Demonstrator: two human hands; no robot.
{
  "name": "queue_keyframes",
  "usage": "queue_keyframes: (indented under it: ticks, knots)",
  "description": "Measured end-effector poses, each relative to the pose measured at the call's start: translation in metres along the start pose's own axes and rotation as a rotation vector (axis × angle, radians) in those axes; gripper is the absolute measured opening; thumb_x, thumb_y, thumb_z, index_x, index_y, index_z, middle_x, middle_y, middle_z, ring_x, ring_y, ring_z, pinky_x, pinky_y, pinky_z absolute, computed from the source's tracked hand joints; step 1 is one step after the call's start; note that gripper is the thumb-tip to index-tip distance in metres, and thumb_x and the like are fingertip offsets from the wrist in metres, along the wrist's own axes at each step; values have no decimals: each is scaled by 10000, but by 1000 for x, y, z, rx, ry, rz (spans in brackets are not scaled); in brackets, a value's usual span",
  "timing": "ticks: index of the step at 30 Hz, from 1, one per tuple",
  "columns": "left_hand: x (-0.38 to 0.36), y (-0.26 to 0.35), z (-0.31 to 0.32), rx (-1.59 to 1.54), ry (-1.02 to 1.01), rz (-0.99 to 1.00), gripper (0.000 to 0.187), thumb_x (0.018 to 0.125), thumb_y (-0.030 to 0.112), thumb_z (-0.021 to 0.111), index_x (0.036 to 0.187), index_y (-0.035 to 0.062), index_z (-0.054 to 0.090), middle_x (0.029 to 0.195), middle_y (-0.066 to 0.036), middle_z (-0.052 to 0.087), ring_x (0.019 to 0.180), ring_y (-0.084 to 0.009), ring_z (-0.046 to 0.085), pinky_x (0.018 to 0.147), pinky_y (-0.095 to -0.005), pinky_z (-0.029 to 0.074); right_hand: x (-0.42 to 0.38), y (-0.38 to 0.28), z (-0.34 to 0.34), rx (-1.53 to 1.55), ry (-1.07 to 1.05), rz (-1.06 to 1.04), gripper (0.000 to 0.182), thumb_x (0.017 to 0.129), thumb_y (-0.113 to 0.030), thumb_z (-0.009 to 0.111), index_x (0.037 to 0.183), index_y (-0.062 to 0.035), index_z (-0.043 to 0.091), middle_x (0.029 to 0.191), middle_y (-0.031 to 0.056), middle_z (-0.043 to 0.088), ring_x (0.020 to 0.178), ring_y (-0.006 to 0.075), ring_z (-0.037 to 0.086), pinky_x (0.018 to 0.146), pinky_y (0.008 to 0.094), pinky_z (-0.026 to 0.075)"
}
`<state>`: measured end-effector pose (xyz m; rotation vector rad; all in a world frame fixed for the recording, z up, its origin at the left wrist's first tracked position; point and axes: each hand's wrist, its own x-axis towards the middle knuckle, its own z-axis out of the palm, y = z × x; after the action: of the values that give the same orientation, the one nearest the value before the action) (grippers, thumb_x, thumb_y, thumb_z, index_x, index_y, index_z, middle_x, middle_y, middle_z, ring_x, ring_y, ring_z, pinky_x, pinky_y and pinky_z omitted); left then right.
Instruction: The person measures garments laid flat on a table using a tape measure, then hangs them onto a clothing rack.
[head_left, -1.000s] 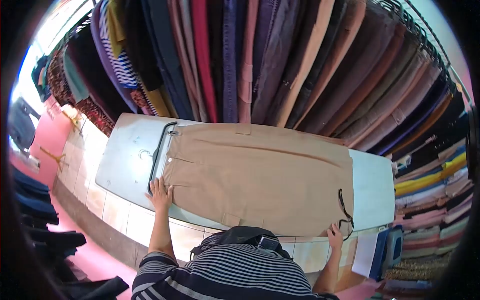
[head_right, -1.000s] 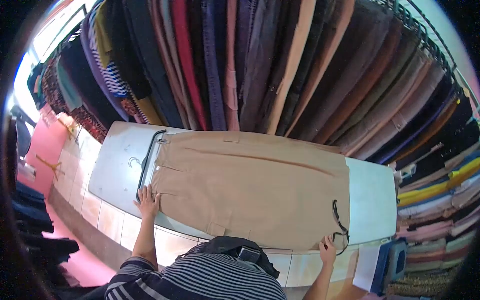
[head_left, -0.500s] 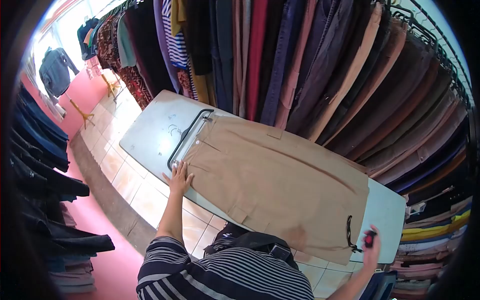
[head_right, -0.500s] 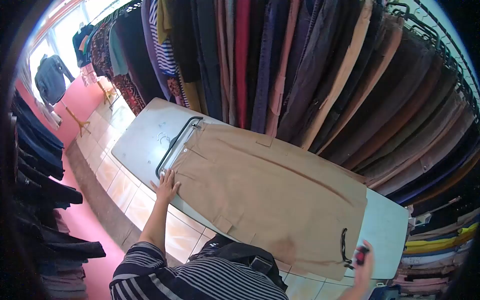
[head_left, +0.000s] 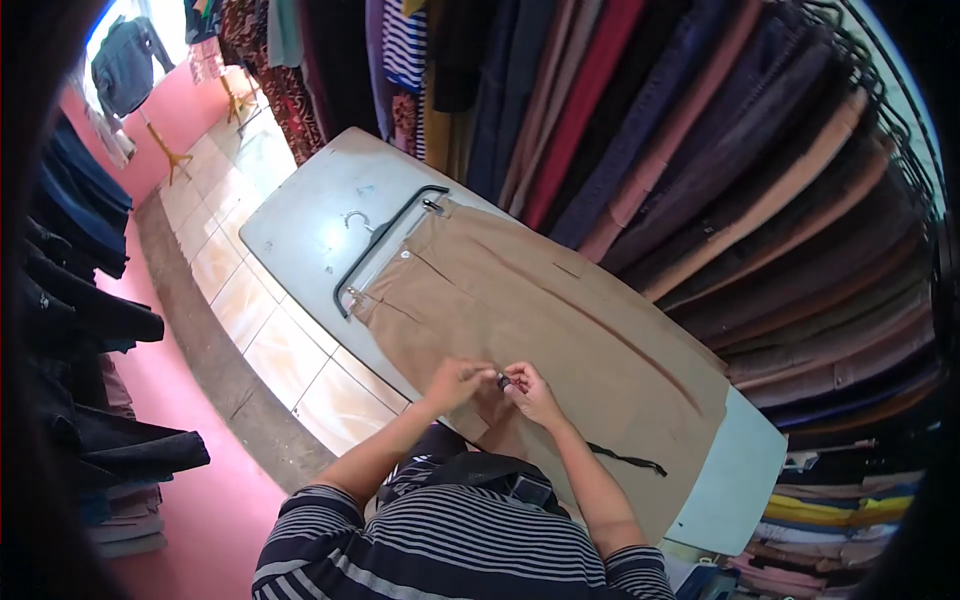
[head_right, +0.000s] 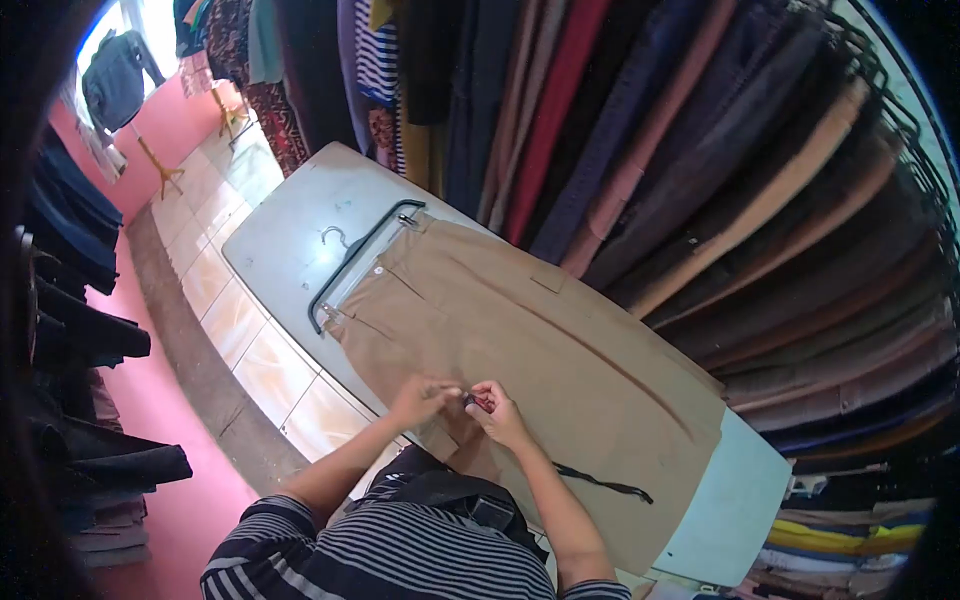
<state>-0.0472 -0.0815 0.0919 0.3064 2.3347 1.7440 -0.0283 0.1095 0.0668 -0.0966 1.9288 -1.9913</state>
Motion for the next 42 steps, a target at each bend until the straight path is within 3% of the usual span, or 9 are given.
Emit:
queue_keyframes:
  ticks: [3, 6, 7, 9, 13, 18, 28, 40, 42]
  knots:
    - [0, -36, 12, -256, 43, -325, 126, 780, 175, 612, 841, 84, 674, 720, -89, 641, 627, -174, 594, 574, -310, 455, 22, 1, 18, -59, -26, -18, 284, 807, -151, 620, 1018, -35, 470, 888, 17, 548, 826, 78, 517, 731, 211, 427]
    - [9, -50, -9, -217, -11, -252, 154, 771, 213, 617, 840, 88, 673, 683, -81, 633, 606, -198, 596, 564, -324, 459, 34, -4, 29, -174, -6, -74, 216, 823, -140, 591, 993, -37, 506, 829, -7, 529, 777, 62, 498, 685, 208, 420]
    - [15, -46, -21, -219, -4, -255, 154, 771, 213, 617, 840, 88, 673, 683, -81, 633, 606, -198, 596, 564, -324, 459, 38, 0, 26, -312, -9, -57, 214, 805, -166, 591, 966, -44, 519, 793, 33, 529, 729, 118, 510, 662, 242, 418]
    - [33, -28, -54, 360, 290, -273, 154, 731, 233, 625, 795, 104, 680, 679, -58, 622, 633, -236, 587, 603, -365, 439, 44, -2, 22, -453, 38, -97, 188, 769, -190, 568, 905, -61, 559, 724, 97, 501, 659, 219, 522, 623, 303, 416]
    - [81, -55, -125, 757, 762, -353, 117, 695, 280, 650, 744, 180, 684, 863, -38, 562, 881, -241, 505, 766, -405, 340, 46, -15, -2, -616, 166, 18, 174, 741, -198, 609, 820, -43, 592, 736, 98, 503, 646, 205, 520, 604, 309, 419]
    - [103, -72, -152, 846, 705, -319, 108, 671, 270, 678, 722, 176, 682, 888, 3, 502, 915, -203, 439, 766, -369, 294, 41, -9, -18, -703, 426, -18, 162, 686, -186, 691, 717, -38, 635, 764, 86, 503, 649, 193, 523, 590, 303, 433]
    - [112, -84, -151, 972, 721, -148, 137, 688, 313, 660, 732, 186, 686, 852, 14, 492, 875, -191, 445, 762, -366, 292, 39, -8, -3, -875, 518, -88, 141, 682, -163, 684, 756, -53, 637, 785, 97, 488, 695, 244, 516, 629, 335, 440]
    - [111, -87, -149, 1059, 735, -141, 130, 708, 310, 646, 730, 183, 666, 895, 12, 523, 897, -196, 462, 780, -378, 294, -21, -4, -44, -1123, 689, 294, 121, 662, -238, 687, 703, -136, 635, 817, 37, 488, 760, 232, 530, 641, 368, 465]
    - [110, -86, -146, 1024, 746, -184, 175, 728, 313, 631, 842, 183, 651, 937, -15, 531, 932, -210, 464, 800, -392, 296, -17, -5, -42, -1164, 690, 340, 118, 662, -252, 685, 695, -151, 633, 820, 27, 490, 775, 225, 534, 648, 368, 470]
